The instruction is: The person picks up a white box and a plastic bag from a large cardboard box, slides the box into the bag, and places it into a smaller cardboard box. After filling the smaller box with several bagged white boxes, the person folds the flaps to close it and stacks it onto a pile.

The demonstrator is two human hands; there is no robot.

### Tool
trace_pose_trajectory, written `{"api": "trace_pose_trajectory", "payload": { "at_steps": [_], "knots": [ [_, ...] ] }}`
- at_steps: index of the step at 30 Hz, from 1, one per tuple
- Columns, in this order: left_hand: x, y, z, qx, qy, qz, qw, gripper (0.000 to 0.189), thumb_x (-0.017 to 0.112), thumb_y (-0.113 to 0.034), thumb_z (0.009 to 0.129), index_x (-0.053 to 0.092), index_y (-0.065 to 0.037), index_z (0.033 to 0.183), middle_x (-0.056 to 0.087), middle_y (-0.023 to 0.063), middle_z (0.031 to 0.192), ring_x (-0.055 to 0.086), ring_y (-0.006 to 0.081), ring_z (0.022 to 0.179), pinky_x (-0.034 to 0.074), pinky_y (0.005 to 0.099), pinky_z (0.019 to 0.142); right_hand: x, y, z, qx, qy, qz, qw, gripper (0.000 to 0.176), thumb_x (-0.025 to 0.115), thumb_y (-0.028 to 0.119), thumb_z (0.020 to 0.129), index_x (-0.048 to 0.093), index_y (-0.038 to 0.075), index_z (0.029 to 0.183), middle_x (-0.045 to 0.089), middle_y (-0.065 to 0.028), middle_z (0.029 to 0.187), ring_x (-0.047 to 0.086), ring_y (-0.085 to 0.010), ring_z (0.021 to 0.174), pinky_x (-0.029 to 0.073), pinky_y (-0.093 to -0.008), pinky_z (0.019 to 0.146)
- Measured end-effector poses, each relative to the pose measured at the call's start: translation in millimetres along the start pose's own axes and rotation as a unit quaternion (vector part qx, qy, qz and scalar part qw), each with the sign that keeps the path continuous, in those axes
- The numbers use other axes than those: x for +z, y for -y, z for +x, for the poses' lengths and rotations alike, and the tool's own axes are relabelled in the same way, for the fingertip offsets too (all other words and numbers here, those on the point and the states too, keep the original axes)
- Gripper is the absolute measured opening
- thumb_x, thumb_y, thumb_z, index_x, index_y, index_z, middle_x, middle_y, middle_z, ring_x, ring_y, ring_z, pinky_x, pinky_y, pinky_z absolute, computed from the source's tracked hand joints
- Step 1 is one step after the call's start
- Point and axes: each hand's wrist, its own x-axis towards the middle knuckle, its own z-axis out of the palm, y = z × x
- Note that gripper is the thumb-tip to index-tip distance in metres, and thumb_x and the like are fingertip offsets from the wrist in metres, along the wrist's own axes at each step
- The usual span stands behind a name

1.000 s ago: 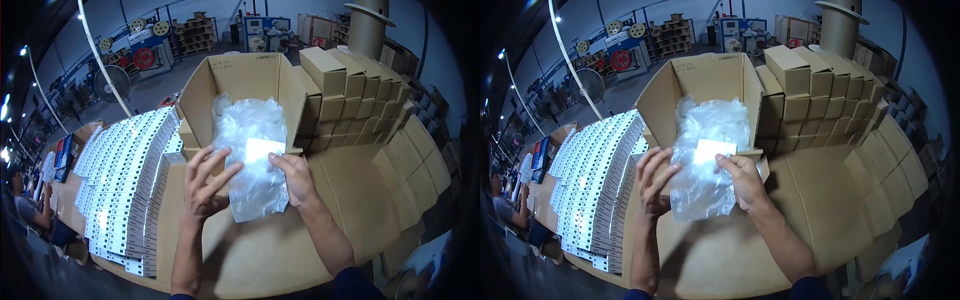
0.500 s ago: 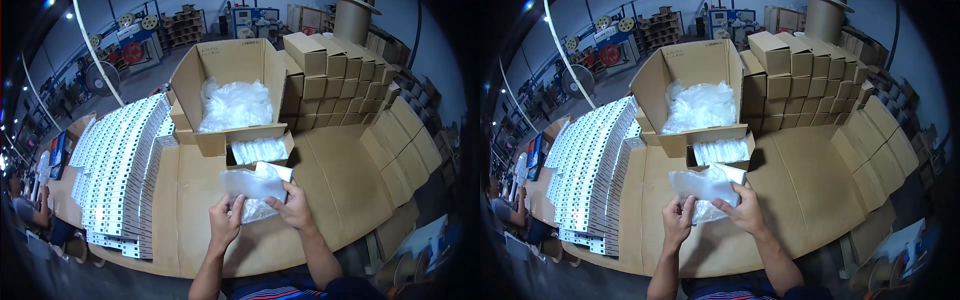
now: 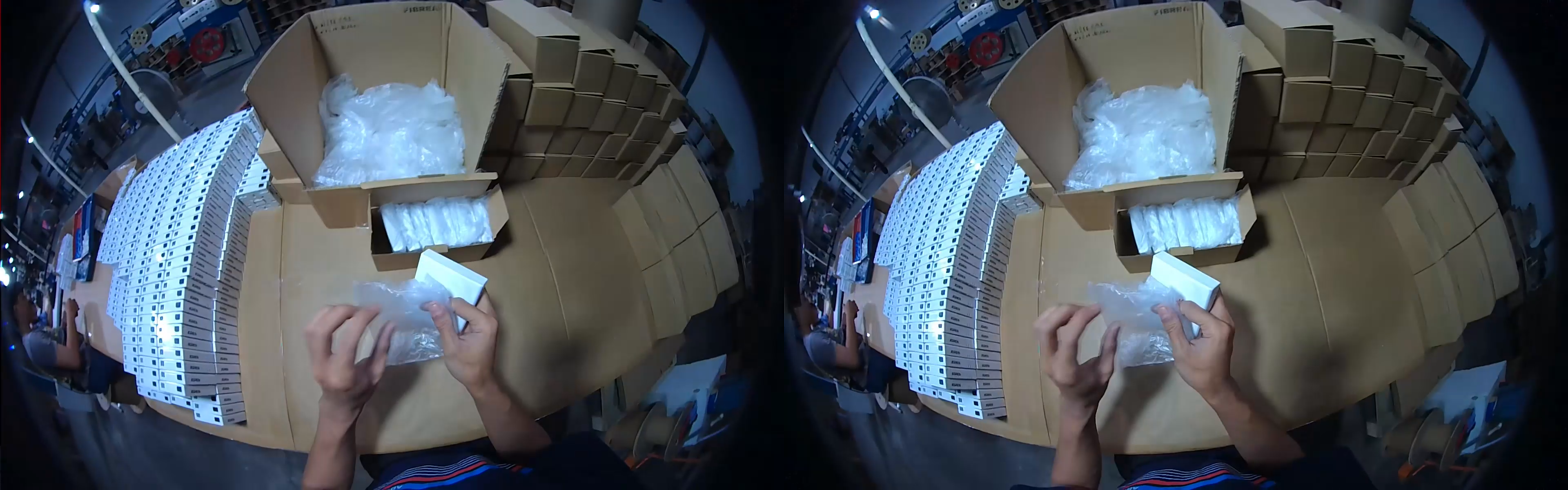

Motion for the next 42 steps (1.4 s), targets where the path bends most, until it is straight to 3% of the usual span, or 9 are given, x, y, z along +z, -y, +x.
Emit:
{"api": "trace_pose_trajectory", "payload": {
  "at_steps": [11, 14, 18, 22, 26, 30, 31, 37, 42],
  "knots": [
    [19.4, 1.5, 11.6, 0.004, 0.13, -0.063, 0.989, 0.017, 0.078, -0.003, 0.085, 0.063, -0.004, 0.094, 0.067, 0.0088, 0.09, 0.066, 0.0266, 0.086, 0.049, 0.0405, 0.084, -3.4, -6.2, -18.2, -0.004, 0.06, -0.05, 0.997, 0.018, 0.08, 0.013, 0.089, 0.073, -0.004, 0.093, 0.065, -0.0219, 0.103, 0.067, -0.0349, 0.091, 0.053, -0.0406, 0.079],
    [15.6, 6.4, -1.0, -0.117, 0.157, -0.123, 0.973, 0.011, 0.071, -0.001, 0.092, 0.06, -0.003, 0.091, 0.068, 0.0089, 0.082, 0.067, 0.0267, 0.079, 0.05, 0.039, 0.079, -16.7, -4.0, -20.0, -0.023, 0.125, -0.091, 0.988, 0.018, 0.08, 0.013, 0.088, 0.074, -0.003, 0.092, 0.063, -0.0229, 0.104, 0.066, -0.0371, 0.092, 0.053, -0.0417, 0.079],
    [10.4, 9.3, 0.5, -0.255, 0.243, -0.22, 0.91, 0.01, 0.055, -0.006, 0.104, 0.053, -0.002, 0.113, 0.073, 0.0173, 0.076, 0.071, 0.0276, 0.062, 0.051, 0.0355, 0.061, -32.9, -0.8, -27.5, 0.009, 0.21, -0.107, 0.972, 0.016, 0.081, 0.014, 0.087, 0.074, 0.0, 0.092, 0.06, -0.0234, 0.104, 0.064, -0.0395, 0.092, 0.053, -0.044, 0.08],
    [8.0, 15.0, 0.9, -0.2, 0.284, -0.219, 0.912, 0.048, 0.053, -0.007, 0.105, 0.042, -0.006, 0.151, 0.075, 0.0197, 0.081, 0.072, 0.0248, 0.066, 0.051, 0.034, 0.062, -42.7, -2.4, -34.6, 0.021, 0.235, -0.114, 0.965, 0.015, 0.081, 0.013, 0.085, 0.075, 0.001, 0.092, 0.061, -0.0234, 0.105, 0.064, -0.0395, 0.093, 0.052, -0.0445, 0.082],
    [10.2, 26.4, -10.3, -0.275, 0.215, -0.289, 0.892, 0.055, 0.052, -0.011, 0.107, 0.035, -0.003, 0.159, 0.067, 0.0062, 0.07, 0.056, 0.0125, 0.053, 0.05, 0.0296, 0.06, -48.3, -6.6, -37.3, 0.015, 0.235, -0.132, 0.963, 0.014, 0.084, 0.007, 0.08, 0.075, 0.0, 0.087, 0.063, -0.0206, 0.099, 0.066, -0.0369, 0.091, 0.053, -0.0418, 0.081],
    [27.6, 54.3, -49.7, -0.295, -0.103, -0.427, 0.849, 0.074, 0.067, -0.025, 0.102, 0.027, -0.001, 0.159, 0.069, 0.0099, 0.099, 0.063, 0.0168, 0.088, 0.051, 0.0343, 0.092, -44.7, -8.7, -44.2, 0.026, 0.146, -0.099, 0.984, 0.017, 0.085, 0.005, 0.079, 0.072, -0.003, 0.086, 0.063, -0.0186, 0.099, 0.066, -0.0323, 0.09, 0.052, -0.0388, 0.079],
    [22.0, 39.8, -49.0, -0.343, -0.141, -0.479, 0.796, 0.087, 0.08, -0.035, 0.093, 0.03, 0.001, 0.154, 0.063, 0.0129, 0.124, 0.061, 0.0204, 0.11, 0.044, 0.0392, 0.107, -44.6, -9.5, -44.8, 0.027, 0.14, -0.1, 0.985, 0.017, 0.086, 0.005, 0.079, 0.072, -0.004, 0.086, 0.063, -0.0182, 0.099, 0.066, -0.0312, 0.09, 0.052, -0.038, 0.079],
    [15.0, 19.0, -86.2, -0.374, 0.15, -0.502, 0.765, 0.093, 0.096, -0.013, 0.073, 0.039, 0.002, 0.146, 0.06, 0.0132, 0.131, 0.062, 0.0227, 0.122, 0.049, 0.0367, 0.106, -35.9, -23.4, -52.0, 0.046, 0.142, -0.063, 0.987, 0.02, 0.087, 0.007, 0.08, 0.072, -0.004, 0.087, 0.062, -0.0172, 0.102, 0.065, -0.0287, 0.091, 0.052, -0.0369, 0.08],
    [18.1, 7.7, -82.6, -0.357, 0.132, -0.432, 0.818, 0.074, 0.094, -0.003, 0.072, 0.052, 0.002, 0.133, 0.066, 0.0121, 0.122, 0.067, 0.0194, 0.11, 0.056, 0.0331, 0.095, -33.7, -18.6, -54.8, 0.028, 0.178, -0.057, 0.982, 0.02, 0.082, 0.005, 0.084, 0.075, -0.002, 0.1, 0.064, -0.0149, 0.098, 0.065, -0.031, 0.101, 0.052, -0.0362, 0.088]
  ]
}}
